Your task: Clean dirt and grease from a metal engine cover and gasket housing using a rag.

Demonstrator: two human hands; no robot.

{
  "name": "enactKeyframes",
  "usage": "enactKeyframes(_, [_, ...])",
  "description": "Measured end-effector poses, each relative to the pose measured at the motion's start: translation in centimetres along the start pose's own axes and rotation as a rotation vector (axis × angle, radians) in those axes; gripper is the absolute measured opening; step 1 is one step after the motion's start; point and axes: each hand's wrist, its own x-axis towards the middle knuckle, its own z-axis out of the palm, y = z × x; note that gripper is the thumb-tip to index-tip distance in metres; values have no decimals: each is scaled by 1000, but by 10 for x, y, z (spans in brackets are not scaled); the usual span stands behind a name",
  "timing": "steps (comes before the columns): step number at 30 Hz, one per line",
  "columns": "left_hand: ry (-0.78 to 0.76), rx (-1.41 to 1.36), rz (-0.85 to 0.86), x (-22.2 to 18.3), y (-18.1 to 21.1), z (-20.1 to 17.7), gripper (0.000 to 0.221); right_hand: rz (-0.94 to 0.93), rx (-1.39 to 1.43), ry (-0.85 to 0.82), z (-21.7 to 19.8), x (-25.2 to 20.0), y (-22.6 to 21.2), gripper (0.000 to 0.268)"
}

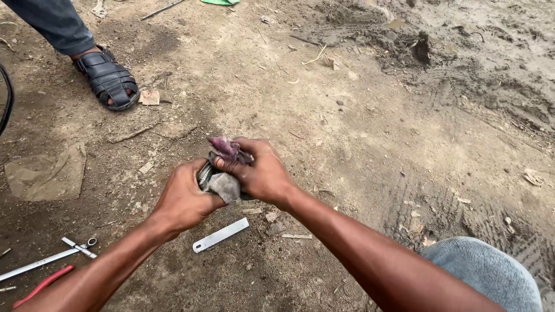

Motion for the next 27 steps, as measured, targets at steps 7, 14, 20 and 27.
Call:
enactKeyframes(7, [24,-125,-35,3,-9,-2,44,-238,-47,53,12,-7,32,46])
enactKeyframes(14, [-5,-127,-28,-9,3,-10,44,-32,116,137,4,-12,13,42])
enactKeyframes(20, [-115,-267,-30,-14,1,-11,52,-295,-164,140,1,0,29,47])
enactKeyframes(27, [-116,-402,-73,-12,1,-11,62,-511,-297,201,5,-3,42,38])
